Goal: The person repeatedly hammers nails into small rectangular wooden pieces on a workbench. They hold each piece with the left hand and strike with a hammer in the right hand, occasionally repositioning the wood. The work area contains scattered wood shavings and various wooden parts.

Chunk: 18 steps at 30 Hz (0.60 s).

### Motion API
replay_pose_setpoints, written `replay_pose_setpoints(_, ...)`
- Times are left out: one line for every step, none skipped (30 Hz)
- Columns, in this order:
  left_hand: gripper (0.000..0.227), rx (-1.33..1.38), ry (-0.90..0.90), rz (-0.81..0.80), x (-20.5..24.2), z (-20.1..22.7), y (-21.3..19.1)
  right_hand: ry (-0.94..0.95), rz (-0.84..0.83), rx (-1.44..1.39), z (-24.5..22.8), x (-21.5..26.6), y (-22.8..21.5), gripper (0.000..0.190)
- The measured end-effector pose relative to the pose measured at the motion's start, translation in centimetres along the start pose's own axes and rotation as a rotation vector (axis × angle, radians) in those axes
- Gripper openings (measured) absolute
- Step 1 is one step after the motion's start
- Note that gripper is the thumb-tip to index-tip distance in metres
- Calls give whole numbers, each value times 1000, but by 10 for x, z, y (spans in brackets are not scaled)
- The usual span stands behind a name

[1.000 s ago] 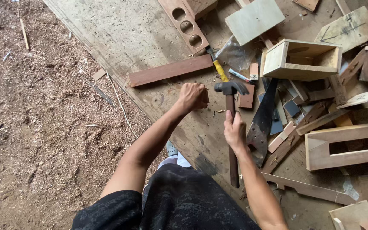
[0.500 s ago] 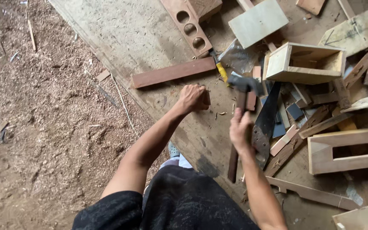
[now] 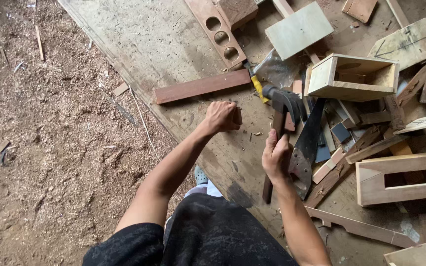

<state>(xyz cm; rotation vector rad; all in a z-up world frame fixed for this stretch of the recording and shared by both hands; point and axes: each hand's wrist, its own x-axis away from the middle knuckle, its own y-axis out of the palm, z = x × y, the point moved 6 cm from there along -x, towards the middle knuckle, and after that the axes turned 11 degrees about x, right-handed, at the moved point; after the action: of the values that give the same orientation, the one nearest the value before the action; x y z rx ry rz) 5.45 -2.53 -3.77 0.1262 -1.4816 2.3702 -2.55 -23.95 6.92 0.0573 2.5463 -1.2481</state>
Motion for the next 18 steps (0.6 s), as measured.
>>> replay_pose_setpoints(69,-2,-9,-14,0,-1,2,17,-7,-35,0,1,3,34)
replay_pose_setpoints(69,-4,-18,-27,0,-2,4,33,-14,-69,-1,3,10,33)
replay_pose_setpoints(69,-7,-26,-39,-1,-3,5,49,-18,-104,-3,5,19,32)
replay_pose_setpoints(70,10,-35,-30,-1,-5,5,149,-167,-97,1,7,37,29)
replay_pose_setpoints(71,30,-47,-21,0,-8,5,248,-319,-89,6,12,53,26)
replay_pose_setpoints(72,49,-59,-12,1,-10,5,346,-472,-80,13,18,66,24)
replay_pose_setpoints(79,52,38,87,3,-7,0,267,-349,-55,12,14,61,25)
replay_pose_setpoints(85,55,135,186,5,-4,-6,188,-227,-29,12,12,54,28)
replay_pose_setpoints(92,67,207,291,14,-1,-10,94,-127,-5,11,10,43,31)
replay_pose_setpoints(84,81,117,193,17,-8,-3,94,-131,-9,16,8,37,32)
replay_pose_setpoints(76,84,59,81,16,-13,1,119,-109,-9,20,10,29,32)
replay_pose_setpoints(68,85,1,-31,18,-19,6,144,-87,-9,23,14,22,33)
replay_pose_setpoints(73,125,76,27,18,-19,-3,99,-71,-30,22,11,18,31)
replay_pose_setpoints(78,163,151,85,23,-24,-13,54,-56,-52,20,9,14,30)
replay_pose_setpoints(83,201,235,129,31,-27,-21,24,-39,-72,16,11,10,28)
replay_pose_setpoints(85,212,250,132,35,-35,-25,5,-56,-113,13,9,14,25)
replay_pose_setpoints(86,226,262,130,40,-41,-26,-10,-77,-153,10,11,20,21)
replay_pose_setpoints(88,240,275,129,45,-45,-24,-26,-98,-194,8,11,25,18)
